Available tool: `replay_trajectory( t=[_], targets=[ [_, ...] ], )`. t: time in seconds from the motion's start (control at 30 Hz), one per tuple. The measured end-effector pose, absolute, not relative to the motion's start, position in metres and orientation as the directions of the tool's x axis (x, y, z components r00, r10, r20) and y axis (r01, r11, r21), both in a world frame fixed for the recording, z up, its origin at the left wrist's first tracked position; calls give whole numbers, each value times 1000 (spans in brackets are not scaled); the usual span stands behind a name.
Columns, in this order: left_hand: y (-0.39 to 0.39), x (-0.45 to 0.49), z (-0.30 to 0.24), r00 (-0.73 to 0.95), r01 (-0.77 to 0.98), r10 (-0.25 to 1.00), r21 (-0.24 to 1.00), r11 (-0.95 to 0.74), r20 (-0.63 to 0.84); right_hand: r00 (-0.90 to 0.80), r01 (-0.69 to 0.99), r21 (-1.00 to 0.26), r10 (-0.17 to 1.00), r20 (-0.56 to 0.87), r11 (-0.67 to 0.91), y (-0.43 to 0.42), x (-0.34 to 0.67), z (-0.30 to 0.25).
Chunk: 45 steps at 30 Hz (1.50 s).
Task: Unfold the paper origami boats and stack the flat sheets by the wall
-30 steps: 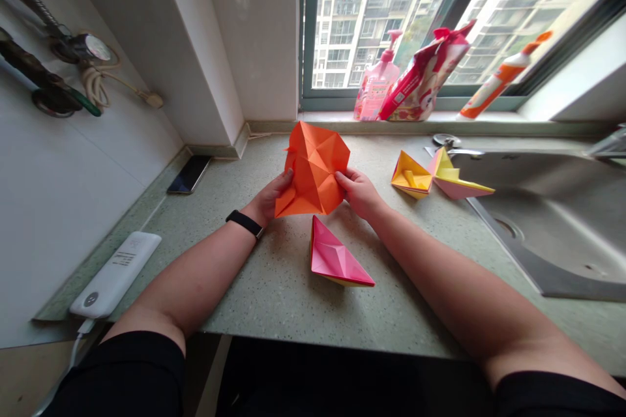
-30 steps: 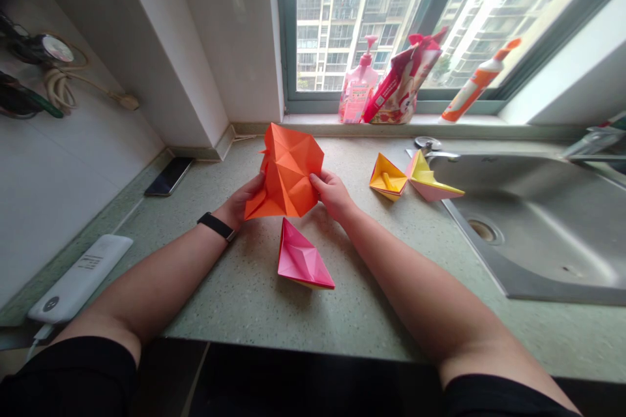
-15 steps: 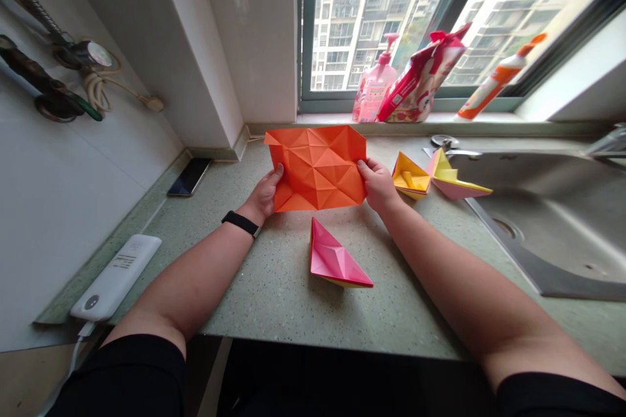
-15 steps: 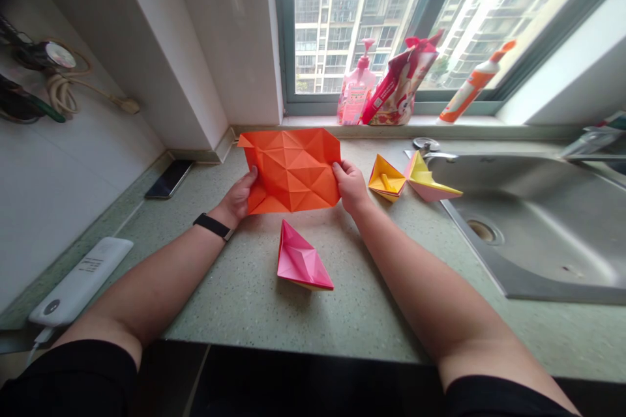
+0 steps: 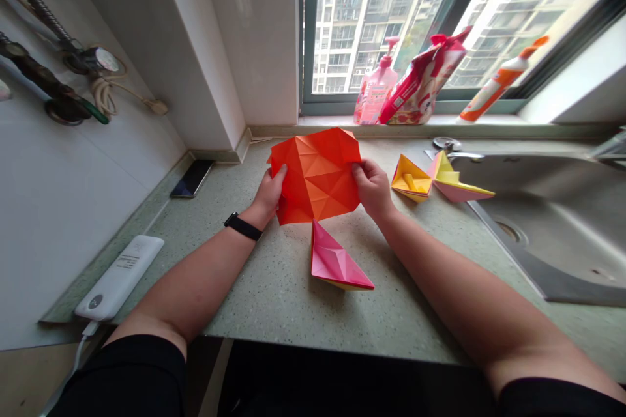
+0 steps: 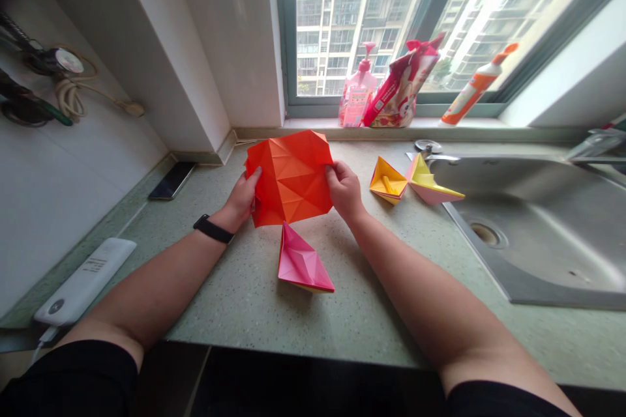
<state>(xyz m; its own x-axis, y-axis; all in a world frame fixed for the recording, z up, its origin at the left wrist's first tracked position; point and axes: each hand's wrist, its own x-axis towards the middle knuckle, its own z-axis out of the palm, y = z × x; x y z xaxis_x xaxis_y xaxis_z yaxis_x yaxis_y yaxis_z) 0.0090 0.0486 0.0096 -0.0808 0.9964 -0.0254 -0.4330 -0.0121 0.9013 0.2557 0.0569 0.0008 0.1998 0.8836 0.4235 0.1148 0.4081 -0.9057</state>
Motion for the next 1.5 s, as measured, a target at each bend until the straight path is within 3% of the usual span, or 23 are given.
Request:
replay_trajectory(
  t=[0.2,0.3,0.4,0.47,0.5,0.57,0.63,0.7,0.8,0.9,1.03,1.13,1.23,1.37,1.43,1.5],
  targets=[
    [62,-4,9,-157,-448,983,894,18,-98,277,81,-932,890,363,355,75,276,-7],
    [71,-13,13,-164,-420,986,907,-35,-38,283,107,-929,885,369,354,83,284,-12],
    [71,-21,24,-316,-235,922,922,-306,226,317,161,-915,859,403,370,87,287,-14],
    [65,-25,31,-349,63,786,850,-523,510,372,185,-911,831,413,370,89,288,-14],
    [60,-27,33,-271,231,713,763,-604,647,403,191,-909,815,417,370,90,289,-14],
    [49,-26,32,45,468,594,508,-723,804,463,203,-902,775,431,380,93,292,-14],
    [42,-22,24,358,543,546,306,-782,758,515,233,-886,722,462,401,96,298,-13],
    [40,-16,12,547,561,565,229,-795,618,539,294,-850,659,525,437,96,301,-11],
    [44,-11,-5,686,539,581,231,-810,437,452,454,-732,577,680,508,88,299,-7],
    [48,-12,-10,750,492,566,283,-823,342,132,593,-559,615,778,579,72,287,-5],
    [50,-21,-4,774,530,604,330,-781,187,-369,623,-378,683,630,685,59,270,-12],
    [52,-31,3,760,551,641,420,-721,103,-561,623,-327,697,447,711,58,265,-19],
    [55,-38,11,746,542,664,528,-654,57,-623,646,-337,728,285,685,58,264,-20],
    [51,-34,18,711,515,700,631,-580,64,-617,699,-318,765,184,640,55,262,-14],
    [45,-26,17,636,570,767,618,-542,87,-606,722,-301,780,159,622,51,259,-12],
    [39,-17,12,532,697,843,524,-489,78,-596,738,-286,789,151,612,47,255,-12]
  ],
)
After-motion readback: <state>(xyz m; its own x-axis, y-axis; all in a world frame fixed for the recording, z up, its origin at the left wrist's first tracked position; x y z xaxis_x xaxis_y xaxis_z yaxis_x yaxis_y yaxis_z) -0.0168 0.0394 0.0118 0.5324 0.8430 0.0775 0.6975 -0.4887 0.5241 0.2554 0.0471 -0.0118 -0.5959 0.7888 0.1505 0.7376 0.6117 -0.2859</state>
